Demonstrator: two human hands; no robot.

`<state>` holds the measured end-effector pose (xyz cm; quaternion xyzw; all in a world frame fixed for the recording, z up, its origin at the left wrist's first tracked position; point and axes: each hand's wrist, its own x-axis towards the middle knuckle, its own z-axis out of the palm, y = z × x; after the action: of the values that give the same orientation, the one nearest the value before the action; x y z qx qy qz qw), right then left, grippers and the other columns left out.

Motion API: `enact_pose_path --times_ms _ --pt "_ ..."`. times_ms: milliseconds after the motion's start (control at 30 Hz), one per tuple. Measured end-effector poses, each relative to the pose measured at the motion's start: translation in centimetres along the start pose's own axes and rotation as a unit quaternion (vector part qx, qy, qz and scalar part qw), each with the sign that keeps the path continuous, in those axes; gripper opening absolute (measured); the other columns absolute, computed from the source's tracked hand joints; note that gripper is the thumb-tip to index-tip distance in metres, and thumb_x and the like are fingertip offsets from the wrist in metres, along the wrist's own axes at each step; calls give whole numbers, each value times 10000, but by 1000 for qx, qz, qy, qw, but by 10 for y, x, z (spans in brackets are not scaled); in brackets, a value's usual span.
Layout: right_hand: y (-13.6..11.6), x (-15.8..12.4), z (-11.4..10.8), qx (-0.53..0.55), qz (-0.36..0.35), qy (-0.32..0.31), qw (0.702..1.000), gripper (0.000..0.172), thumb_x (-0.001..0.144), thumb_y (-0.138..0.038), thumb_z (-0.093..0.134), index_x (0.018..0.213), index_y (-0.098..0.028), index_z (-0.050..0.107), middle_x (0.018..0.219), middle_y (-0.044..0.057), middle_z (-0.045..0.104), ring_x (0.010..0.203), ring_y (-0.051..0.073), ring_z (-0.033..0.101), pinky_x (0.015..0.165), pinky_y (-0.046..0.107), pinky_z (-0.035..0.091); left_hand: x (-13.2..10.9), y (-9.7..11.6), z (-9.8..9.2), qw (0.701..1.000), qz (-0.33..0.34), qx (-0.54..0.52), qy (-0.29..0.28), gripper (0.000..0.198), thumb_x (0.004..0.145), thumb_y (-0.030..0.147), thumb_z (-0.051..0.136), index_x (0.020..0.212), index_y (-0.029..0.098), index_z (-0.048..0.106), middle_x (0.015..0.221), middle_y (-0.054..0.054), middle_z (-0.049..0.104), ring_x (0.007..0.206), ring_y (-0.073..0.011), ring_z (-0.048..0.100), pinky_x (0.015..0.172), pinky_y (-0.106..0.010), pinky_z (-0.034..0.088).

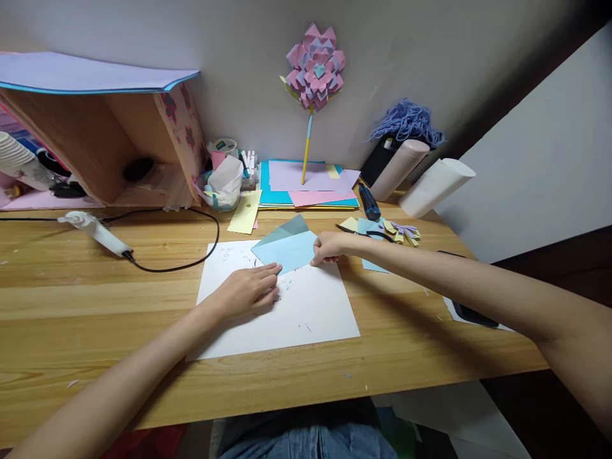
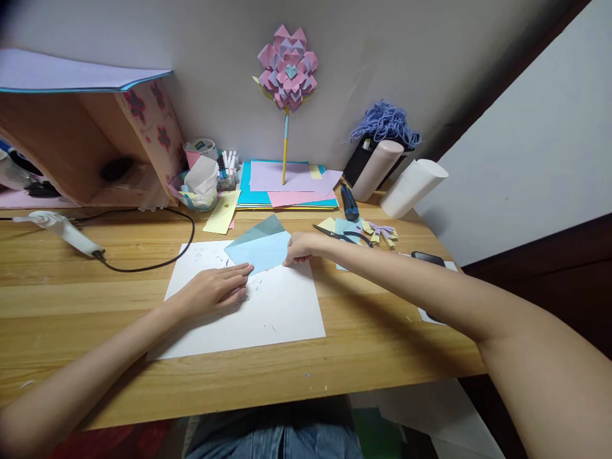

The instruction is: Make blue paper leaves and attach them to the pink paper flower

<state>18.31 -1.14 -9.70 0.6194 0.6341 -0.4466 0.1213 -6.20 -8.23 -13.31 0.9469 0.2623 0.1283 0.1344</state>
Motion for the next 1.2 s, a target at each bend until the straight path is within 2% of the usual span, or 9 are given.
enact_pose_path --times_ms 400,533,600,767,833,933,1033,1133,1200 --pt "47 1 -22 25 26 50 998 296 561 -281 707 466 -174 448 453 -36 483 411 69 408 419 212 307 1 1 -2 1000 0 29 -7 225 886 275 345 869 184 550 1232 -65 551 1193 -170 452 926 -345 454" --pt "55 -11 -35 17 22 102 994 277 578 -260 694 475 -170 452 447 -32 478 423 73 415 430 212 310 1 0 -1 1000 2 27 2 221 883 280 352 873 187 552 1222 -66 558 1184 -174 461 909 -350 467" --pt "56 -15 -37 30 -12 137 990 258 634 -298 661 521 -167 470 479 -26 496 449 72 427 447 204 319 1 0 0 1000 2 25 5 216 880 272 358 866 184 556 1215 -68 564 1181 -177 465 898 -346 474" --pt "50 3 -19 119 -148 191 963 323 680 -439 621 815 -150 570 765 45 612 594 102 524 517 203 381 2 0 5 998 5 32 49 215 870 215 364 861 167 573 1133 -78 617 1125 -183 518 894 -351 477" --pt "44 16 -8 126 -179 217 951 392 653 -446 635 899 -150 560 761 26 592 579 99 500 513 209 366 2 1 7 997 9 43 68 214 866 197 365 870 163 576 1106 -80 630 1095 -195 541 881 -366 484" --pt "36 26 4 105 -224 258 934 322 635 -442 627 756 -150 568 620 -34 501 548 91 433 508 212 316 1 3 7 995 7 51 85 202 857 180 376 891 167 575 1083 -82 636 1037 -201 571 863 -377 482" --pt "32 23 10 140 -265 245 922 271 663 -416 593 642 -152 538 577 -49 460 537 86 414 512 212 298 1 6 5 990 -33 51 124 210 848 174 401 997 185 548 1064 -81 632 977 -194 580 860 -377 458" --pt "33 10 15 234 -275 221 906 253 661 -395 602 666 -155 524 596 -41 495 546 92 451 519 211 324 6 7 3 972 -112 67 195 373 819 243 487 1182 176 435 1160 -126 562 1041 -240 523 862 -411 422" --pt "36 1 20 298 -270 215 890 255 653 -390 615 694 -158 518 614 -34 530 552 100 483 529 214 350 12 7 2 961 -162 53 216 538 773 321 564 1249 179 356 1185 -141 529 1044 -265 503 846 -433 404"
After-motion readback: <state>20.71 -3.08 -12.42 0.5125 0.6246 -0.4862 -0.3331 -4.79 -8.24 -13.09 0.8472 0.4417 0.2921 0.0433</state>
